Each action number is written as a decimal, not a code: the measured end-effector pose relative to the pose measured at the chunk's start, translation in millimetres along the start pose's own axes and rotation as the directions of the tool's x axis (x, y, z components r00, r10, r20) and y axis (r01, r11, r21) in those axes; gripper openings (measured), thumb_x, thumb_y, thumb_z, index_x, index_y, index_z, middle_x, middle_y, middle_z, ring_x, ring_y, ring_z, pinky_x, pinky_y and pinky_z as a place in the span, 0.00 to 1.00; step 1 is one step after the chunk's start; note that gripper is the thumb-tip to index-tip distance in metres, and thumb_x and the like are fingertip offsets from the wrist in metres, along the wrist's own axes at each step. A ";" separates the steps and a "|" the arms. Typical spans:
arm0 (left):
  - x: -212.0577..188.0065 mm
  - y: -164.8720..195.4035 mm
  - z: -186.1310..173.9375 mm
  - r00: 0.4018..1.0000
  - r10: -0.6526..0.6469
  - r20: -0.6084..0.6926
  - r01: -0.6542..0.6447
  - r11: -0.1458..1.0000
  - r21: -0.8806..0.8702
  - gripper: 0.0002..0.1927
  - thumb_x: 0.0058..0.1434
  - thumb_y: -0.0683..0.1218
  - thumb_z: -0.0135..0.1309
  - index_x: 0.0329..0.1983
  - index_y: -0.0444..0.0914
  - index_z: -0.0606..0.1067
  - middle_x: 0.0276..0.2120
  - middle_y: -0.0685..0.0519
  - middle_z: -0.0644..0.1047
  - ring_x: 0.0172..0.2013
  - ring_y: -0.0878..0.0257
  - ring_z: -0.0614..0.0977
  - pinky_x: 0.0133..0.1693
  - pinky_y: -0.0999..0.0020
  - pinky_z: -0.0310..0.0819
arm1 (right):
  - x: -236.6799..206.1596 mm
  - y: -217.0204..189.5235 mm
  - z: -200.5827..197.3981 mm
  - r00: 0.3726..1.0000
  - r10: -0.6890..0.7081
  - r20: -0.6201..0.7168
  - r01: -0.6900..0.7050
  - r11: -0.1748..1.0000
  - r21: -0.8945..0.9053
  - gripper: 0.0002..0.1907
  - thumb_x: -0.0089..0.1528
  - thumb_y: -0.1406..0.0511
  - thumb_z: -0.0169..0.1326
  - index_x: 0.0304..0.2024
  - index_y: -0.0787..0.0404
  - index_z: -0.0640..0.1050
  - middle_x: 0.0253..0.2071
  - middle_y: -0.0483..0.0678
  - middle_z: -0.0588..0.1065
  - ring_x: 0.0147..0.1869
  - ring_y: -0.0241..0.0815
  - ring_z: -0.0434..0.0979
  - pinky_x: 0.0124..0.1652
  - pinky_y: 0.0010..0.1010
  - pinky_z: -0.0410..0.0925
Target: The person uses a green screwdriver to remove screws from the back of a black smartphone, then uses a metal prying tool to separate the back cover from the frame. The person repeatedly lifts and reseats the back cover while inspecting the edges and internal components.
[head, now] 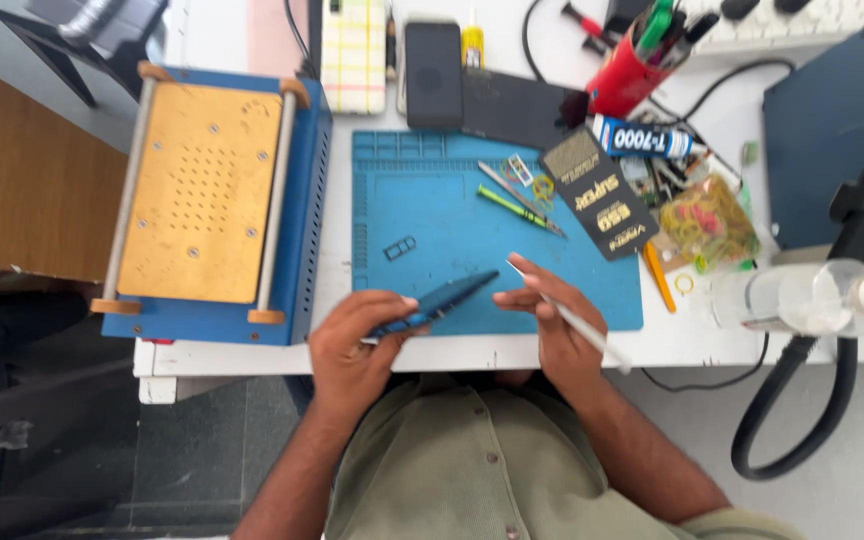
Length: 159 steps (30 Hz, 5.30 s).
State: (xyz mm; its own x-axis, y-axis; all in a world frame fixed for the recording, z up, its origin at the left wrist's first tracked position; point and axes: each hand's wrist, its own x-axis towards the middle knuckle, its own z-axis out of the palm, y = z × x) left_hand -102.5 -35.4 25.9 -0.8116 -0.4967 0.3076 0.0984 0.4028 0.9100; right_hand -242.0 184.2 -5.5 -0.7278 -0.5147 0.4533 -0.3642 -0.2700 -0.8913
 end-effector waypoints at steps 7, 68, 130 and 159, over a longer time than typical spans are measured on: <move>6.4 -15.3 26.9 0.985 0.153 0.078 -0.126 0.953 -0.275 0.13 0.55 0.30 0.63 0.41 0.36 0.82 0.46 0.50 0.81 0.50 0.59 0.85 0.52 0.68 0.81 | 1.0 -10.1 -11.3 0.985 -0.157 -0.077 0.113 0.909 -0.401 0.17 0.76 0.59 0.46 0.63 0.61 0.72 0.73 0.64 0.65 0.66 0.53 0.78 0.61 0.36 0.71; 25.8 -3.1 18.1 0.959 0.072 0.273 -0.126 0.974 0.187 0.09 0.67 0.47 0.56 0.42 0.37 0.82 0.40 0.49 0.85 0.46 0.54 0.86 0.54 0.55 0.78 | -10.9 -33.6 -19.7 0.974 0.013 0.225 0.077 0.919 -0.387 0.14 0.71 0.63 0.52 0.56 0.63 0.77 0.46 0.56 0.80 0.51 0.44 0.83 0.51 0.33 0.76; 28.8 4.4 20.4 0.946 -0.002 0.325 -0.088 0.961 0.261 0.11 0.68 0.49 0.55 0.42 0.38 0.83 0.39 0.50 0.85 0.42 0.56 0.87 0.43 0.62 0.81 | -22.0 -16.5 -43.9 0.992 0.104 -0.069 -0.117 0.969 -0.220 0.09 0.67 0.77 0.52 0.50 0.70 0.71 0.48 0.62 0.80 0.56 0.51 0.84 0.56 0.38 0.77; 45.4 25.5 7.2 0.893 -0.088 0.440 -0.043 0.959 0.279 0.12 0.68 0.50 0.53 0.45 0.38 0.82 0.40 0.49 0.84 0.38 0.53 0.86 0.39 0.60 0.80 | 16.1 -25.5 -8.2 0.991 0.135 -0.022 -0.119 0.772 -0.625 0.10 0.68 0.65 0.57 0.51 0.62 0.80 0.51 0.51 0.82 0.54 0.42 0.85 0.51 0.29 0.76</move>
State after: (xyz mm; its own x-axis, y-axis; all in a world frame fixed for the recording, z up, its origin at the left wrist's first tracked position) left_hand -140.9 -42.1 61.1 -0.9874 -0.1408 0.0722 -0.0315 0.6221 0.7823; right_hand -249.2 189.5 24.5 -0.7830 -0.5282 0.3285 -0.5574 0.3614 -0.7475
